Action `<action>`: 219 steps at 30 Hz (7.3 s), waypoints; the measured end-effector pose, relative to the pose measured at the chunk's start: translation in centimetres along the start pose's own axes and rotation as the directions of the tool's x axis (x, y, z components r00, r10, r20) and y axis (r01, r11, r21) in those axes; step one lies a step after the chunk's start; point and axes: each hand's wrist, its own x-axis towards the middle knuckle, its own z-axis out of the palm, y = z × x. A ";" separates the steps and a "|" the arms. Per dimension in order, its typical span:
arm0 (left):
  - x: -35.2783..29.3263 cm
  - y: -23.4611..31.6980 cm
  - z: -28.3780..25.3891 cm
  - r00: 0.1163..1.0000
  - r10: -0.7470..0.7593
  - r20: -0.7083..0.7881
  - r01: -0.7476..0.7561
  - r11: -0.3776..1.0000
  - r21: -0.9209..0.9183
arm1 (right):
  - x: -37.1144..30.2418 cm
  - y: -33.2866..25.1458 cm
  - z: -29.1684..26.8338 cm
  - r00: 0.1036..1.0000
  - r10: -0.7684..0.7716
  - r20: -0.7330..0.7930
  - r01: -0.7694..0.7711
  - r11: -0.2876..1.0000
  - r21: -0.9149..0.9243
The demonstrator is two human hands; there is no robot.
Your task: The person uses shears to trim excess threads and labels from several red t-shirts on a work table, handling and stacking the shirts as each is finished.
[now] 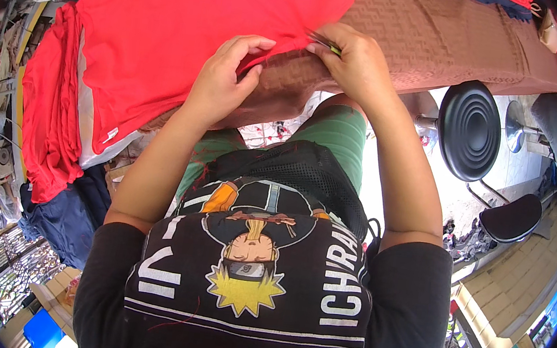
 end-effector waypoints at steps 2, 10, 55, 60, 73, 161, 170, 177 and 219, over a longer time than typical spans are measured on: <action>0.4 0.0 0.5 0.991 -0.136 0.005 0.135 0.974 -0.180 | 0.3 0.1 0.1 1.000 -0.001 -0.006 0.001 1.000 -0.004; 0.9 -0.1 -0.4 0.914 -0.391 0.110 0.399 0.813 -0.424 | 0.5 -0.3 -0.5 0.998 0.020 0.057 -0.017 0.998 -0.066; 2.7 -0.5 -2.3 0.762 -0.445 0.470 0.614 0.265 -0.743 | -1.5 -3.8 0.2 0.954 -0.224 0.199 0.172 0.954 0.247; 2.5 -2.7 -2.4 0.722 -0.346 0.599 0.632 -0.022 -0.774 | 0.4 -3.0 1.0 0.986 -0.156 0.054 0.141 0.968 0.210; 2.1 -3.9 -2.5 0.733 -0.260 0.628 0.609 -0.158 -0.777 | 0.6 -2.7 1.7 0.986 -0.162 0.041 0.154 0.976 0.154; 2.1 1.6 0.0 0.911 0.411 0.023 -0.404 0.883 0.238 | -1.9 -4.3 -2.4 0.773 0.376 0.510 -0.553 0.794 0.252; 3.2 1.4 -1.4 0.965 -0.238 0.105 0.257 0.800 -0.543 | 2.5 -6.1 -3.7 0.949 0.301 0.097 -0.316 0.879 0.358; 3.7 1.8 -3.7 0.883 -0.384 0.269 0.440 0.479 -0.760 | 0.2 -6.2 -1.8 0.998 0.007 -0.069 0.007 0.980 0.200; 3.2 2.1 -5.0 0.900 -0.361 0.244 0.427 0.614 -0.664 | 1.3 -7.4 -2.9 0.984 -0.178 0.004 0.178 0.983 0.036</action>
